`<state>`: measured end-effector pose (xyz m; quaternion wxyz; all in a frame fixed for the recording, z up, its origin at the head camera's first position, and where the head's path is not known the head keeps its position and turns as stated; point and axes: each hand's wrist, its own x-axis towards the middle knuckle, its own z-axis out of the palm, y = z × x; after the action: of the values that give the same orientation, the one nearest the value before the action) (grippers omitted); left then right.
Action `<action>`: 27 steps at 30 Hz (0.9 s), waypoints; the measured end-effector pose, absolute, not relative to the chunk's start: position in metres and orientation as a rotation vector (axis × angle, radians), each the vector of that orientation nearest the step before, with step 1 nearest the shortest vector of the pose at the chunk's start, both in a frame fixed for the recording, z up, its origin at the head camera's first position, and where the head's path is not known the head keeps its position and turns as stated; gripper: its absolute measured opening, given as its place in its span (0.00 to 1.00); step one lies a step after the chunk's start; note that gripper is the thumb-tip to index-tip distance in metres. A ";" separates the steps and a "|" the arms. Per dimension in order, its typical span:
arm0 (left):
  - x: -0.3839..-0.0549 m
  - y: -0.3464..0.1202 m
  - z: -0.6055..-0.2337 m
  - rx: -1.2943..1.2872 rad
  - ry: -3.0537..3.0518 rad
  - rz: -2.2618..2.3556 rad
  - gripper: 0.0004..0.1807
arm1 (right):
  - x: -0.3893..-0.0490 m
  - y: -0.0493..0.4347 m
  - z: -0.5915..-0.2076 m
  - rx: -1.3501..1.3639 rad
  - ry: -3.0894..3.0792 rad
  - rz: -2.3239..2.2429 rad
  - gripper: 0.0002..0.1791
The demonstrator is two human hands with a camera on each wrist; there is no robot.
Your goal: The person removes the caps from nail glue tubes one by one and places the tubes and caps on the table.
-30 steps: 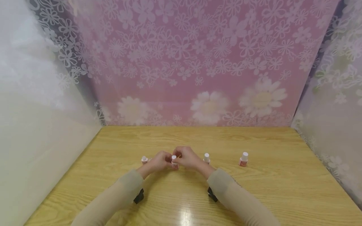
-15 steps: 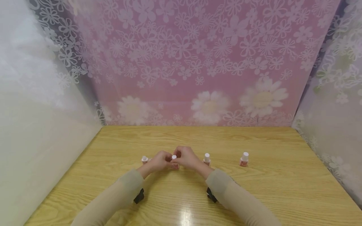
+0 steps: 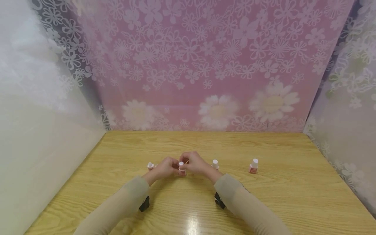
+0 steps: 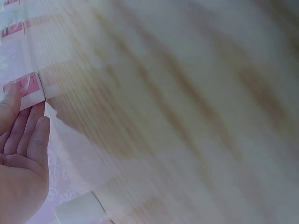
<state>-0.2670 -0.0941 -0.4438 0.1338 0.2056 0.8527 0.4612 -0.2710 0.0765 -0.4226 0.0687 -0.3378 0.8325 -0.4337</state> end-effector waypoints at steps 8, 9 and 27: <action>-0.266 -0.094 -0.441 0.601 2.512 1.273 0.05 | -0.267 0.076 -0.425 -0.960 2.499 -1.364 0.05; -0.266 -0.094 -0.441 0.603 2.522 1.261 0.05 | -0.265 0.075 -0.425 -0.935 2.509 -1.367 0.05; -0.265 -0.094 -0.442 0.637 2.547 1.254 0.05 | -0.264 0.071 -0.424 -0.828 2.607 -1.373 0.06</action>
<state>-0.2651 -0.0945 -0.4424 0.1157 0.2176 0.8695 0.4281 -0.2638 0.0715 -0.4244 0.0405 -0.2704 0.8510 -0.4483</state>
